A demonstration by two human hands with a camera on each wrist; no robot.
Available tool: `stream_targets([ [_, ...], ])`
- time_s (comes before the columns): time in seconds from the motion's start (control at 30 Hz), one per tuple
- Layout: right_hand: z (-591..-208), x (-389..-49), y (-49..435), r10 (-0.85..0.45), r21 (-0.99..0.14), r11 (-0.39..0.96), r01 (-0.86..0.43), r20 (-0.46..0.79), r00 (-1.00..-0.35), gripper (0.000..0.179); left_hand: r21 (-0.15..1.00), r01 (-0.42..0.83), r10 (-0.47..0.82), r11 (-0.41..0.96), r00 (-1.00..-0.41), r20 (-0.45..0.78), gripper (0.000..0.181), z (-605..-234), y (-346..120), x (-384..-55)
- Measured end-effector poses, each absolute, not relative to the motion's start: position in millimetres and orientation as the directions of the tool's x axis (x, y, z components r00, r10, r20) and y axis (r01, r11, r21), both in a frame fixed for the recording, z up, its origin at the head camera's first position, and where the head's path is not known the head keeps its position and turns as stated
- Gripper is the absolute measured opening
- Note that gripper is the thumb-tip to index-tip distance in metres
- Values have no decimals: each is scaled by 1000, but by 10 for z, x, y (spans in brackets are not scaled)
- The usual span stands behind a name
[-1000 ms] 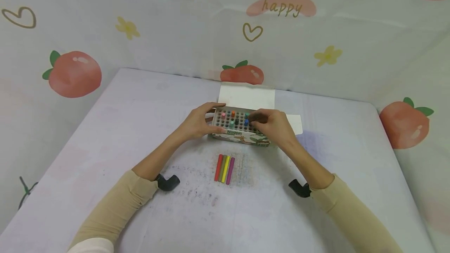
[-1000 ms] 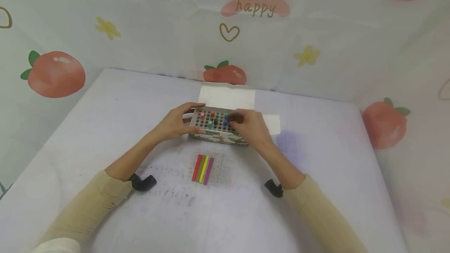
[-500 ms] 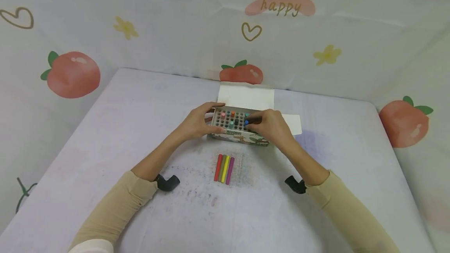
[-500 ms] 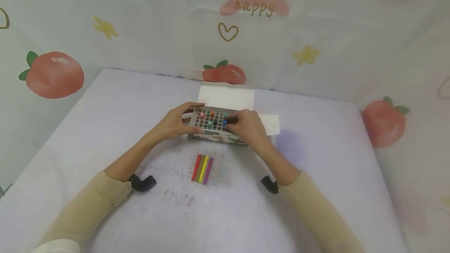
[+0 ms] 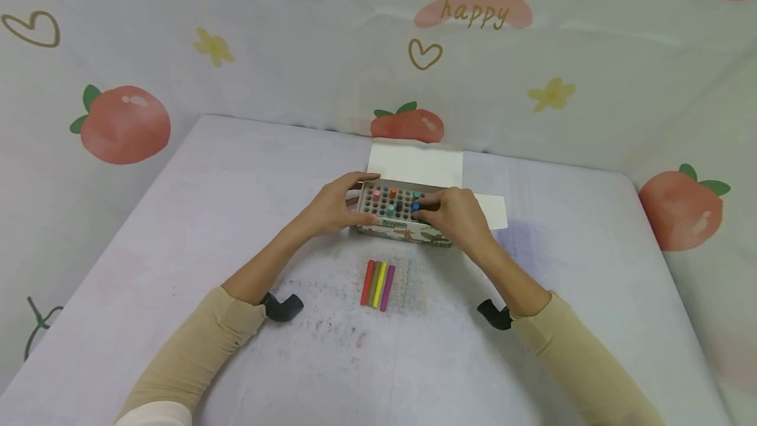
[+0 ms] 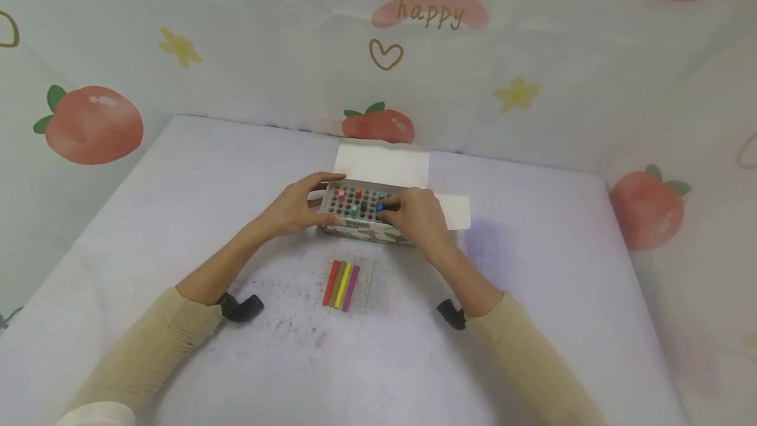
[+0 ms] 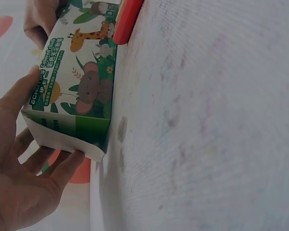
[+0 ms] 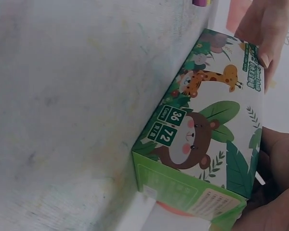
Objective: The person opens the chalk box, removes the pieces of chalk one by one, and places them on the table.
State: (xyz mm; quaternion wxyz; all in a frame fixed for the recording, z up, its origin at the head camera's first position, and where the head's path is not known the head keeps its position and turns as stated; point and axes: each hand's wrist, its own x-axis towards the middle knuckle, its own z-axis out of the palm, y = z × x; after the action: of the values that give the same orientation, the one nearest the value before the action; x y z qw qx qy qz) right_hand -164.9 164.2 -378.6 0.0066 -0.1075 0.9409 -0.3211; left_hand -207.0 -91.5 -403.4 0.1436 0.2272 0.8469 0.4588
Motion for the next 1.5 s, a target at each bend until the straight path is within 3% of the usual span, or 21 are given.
stream_targets([
  [0.27,-3822,-1615,1651,-226,-601,751,-273,154,-962,21,839,261,514,478,-857,-27,82,-4023,-911,-2073],
  [0.57,-3906,-1556,1654,-163,-629,723,-286,247,-955,23,837,270,524,476,-851,-24,81,-4027,-899,-2081],
  [0.93,-3997,-1538,1662,-84,-761,533,-371,389,-917,21,848,265,531,459,-847,-23,81,-4022,-902,-2090],
  [1.1,-4030,-1522,1669,-27,-829,369,-420,442,-897,19,854,260,529,451,-849,-21,81,-4022,-905,-2085],
  [1.5,-3940,-1444,1703,16,-895,170,-412,421,-907,28,843,262,526,469,-850,-28,80,-4019,-897,-2085],
])
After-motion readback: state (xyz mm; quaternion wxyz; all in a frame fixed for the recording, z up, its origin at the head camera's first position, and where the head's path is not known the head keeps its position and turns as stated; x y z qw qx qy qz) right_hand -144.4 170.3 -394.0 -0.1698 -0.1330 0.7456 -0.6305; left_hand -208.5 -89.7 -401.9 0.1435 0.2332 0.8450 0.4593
